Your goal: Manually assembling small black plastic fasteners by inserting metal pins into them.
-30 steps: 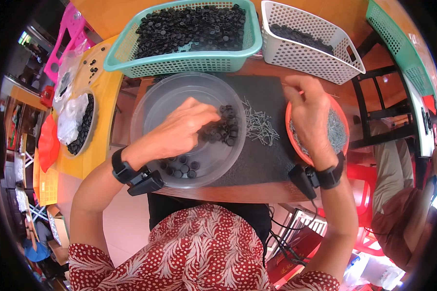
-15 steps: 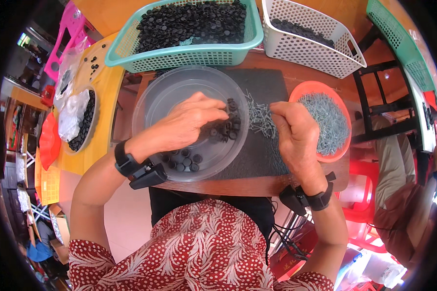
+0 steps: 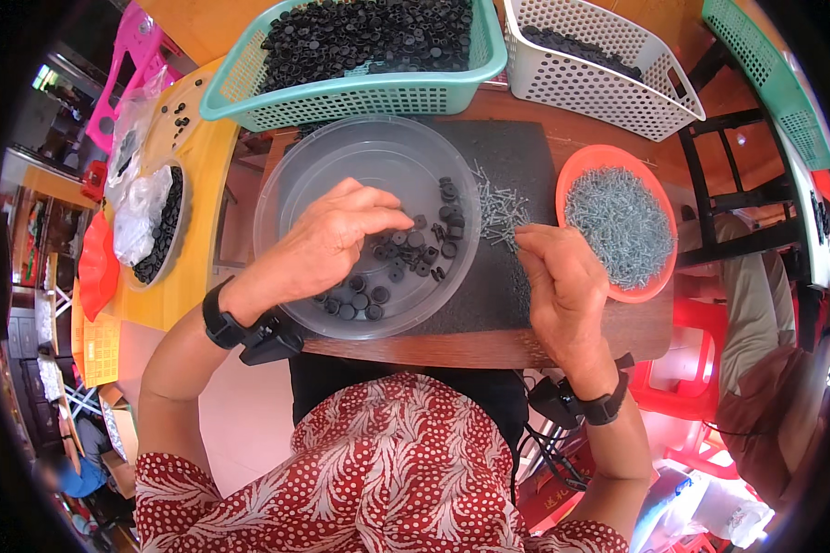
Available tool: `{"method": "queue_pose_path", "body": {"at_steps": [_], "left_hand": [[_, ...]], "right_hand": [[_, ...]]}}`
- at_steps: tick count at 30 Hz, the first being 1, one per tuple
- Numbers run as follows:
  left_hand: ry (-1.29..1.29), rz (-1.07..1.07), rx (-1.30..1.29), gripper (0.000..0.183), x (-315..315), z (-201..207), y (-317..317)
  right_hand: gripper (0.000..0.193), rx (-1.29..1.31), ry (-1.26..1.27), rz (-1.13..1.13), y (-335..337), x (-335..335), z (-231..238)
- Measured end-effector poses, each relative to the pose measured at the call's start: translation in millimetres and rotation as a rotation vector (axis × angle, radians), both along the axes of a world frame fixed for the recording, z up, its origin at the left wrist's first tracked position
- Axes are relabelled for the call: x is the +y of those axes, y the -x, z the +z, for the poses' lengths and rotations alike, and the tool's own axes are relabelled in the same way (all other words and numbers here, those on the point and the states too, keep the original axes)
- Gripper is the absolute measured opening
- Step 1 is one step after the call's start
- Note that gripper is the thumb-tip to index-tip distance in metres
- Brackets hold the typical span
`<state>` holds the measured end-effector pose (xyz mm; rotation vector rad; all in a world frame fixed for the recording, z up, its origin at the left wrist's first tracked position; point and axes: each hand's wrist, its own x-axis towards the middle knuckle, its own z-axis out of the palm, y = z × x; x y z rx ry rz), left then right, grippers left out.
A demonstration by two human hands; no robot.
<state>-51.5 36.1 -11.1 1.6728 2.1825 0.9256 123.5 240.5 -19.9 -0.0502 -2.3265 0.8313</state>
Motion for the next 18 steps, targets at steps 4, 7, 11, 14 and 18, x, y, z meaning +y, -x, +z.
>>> {"method": "queue_pose_path", "body": {"at_steps": [4, 7, 11, 14, 18], "left_hand": [[-0.089, 0.075, 0.116, 0.035, 0, -4, -8], [-0.086, 0.070, 0.162, 0.027, 0, -6, -12], [-0.028, 0.053, 0.170, 0.019, -7, -9, -7], [-0.029, 0.150, 0.125, 0.018, -8, -3, -7], [-0.038, 0.175, 0.068, 0.018, -8, -5, -7]], "right_hand": [[0.018, -0.022, -0.009, 0.010, -3, -5, -3], [0.018, -0.059, 0.008, -0.010, -5, -8, 0], [0.017, -0.021, -0.010, 0.000, -7, -10, -2], [0.017, -0.025, 0.015, 0.013, -8, -10, -3], [0.018, -0.024, 0.026, 0.004, -8, -11, -3]]}}
